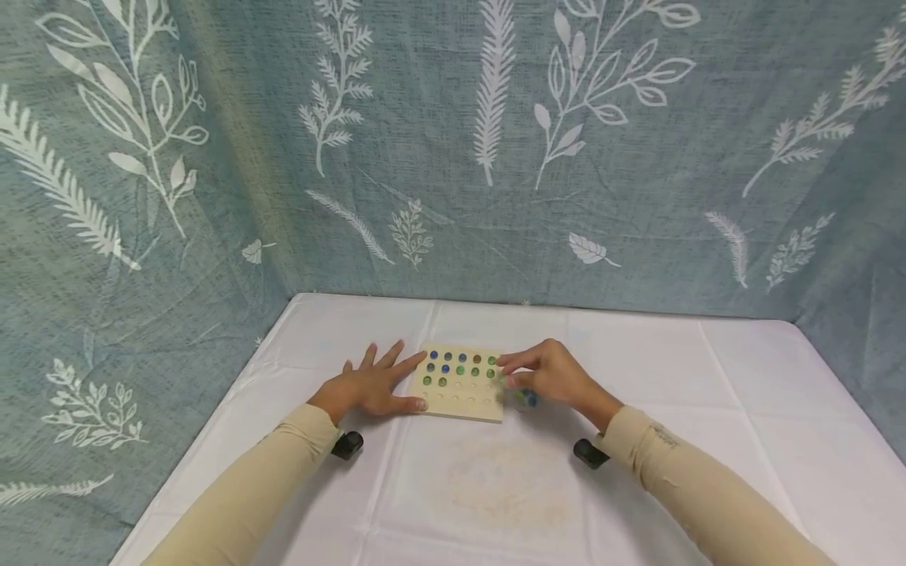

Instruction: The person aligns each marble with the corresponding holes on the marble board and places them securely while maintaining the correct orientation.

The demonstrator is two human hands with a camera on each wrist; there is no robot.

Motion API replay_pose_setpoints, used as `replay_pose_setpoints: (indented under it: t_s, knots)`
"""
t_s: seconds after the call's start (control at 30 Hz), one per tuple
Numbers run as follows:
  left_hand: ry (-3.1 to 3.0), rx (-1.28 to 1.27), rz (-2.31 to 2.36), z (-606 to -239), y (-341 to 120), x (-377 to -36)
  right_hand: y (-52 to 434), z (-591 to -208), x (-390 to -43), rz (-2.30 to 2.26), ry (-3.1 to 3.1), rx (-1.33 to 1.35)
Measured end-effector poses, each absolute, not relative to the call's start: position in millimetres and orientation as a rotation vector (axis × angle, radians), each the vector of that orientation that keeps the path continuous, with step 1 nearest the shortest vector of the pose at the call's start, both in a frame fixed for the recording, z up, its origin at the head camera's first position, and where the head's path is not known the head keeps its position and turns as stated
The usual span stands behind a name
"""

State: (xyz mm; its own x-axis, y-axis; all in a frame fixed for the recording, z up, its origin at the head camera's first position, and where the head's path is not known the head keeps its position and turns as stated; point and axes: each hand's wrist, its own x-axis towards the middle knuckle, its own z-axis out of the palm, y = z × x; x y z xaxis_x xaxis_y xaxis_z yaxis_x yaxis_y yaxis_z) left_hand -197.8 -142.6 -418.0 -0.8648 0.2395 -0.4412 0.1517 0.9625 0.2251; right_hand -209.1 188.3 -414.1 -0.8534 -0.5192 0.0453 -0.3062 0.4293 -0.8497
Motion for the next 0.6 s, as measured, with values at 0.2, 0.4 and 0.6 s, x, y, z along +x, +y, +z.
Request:
replay_pose_setpoints:
  t_s: [0.2, 0.4, 0.6]
  knots:
    - [2.631, 0.271, 0.25, -418, -142, -198, 177, -414, -213, -1.407, 2.438, -0.738]
    - [2.63, 0.269, 0.24, -419, -142, -198, 165, -413, -214, -1.421, 2.424, -0.736]
    - [2.631, 0.267, 0.243, -419, -144, -197, 155, -414, -218, -1.43, 2.419, -0.757]
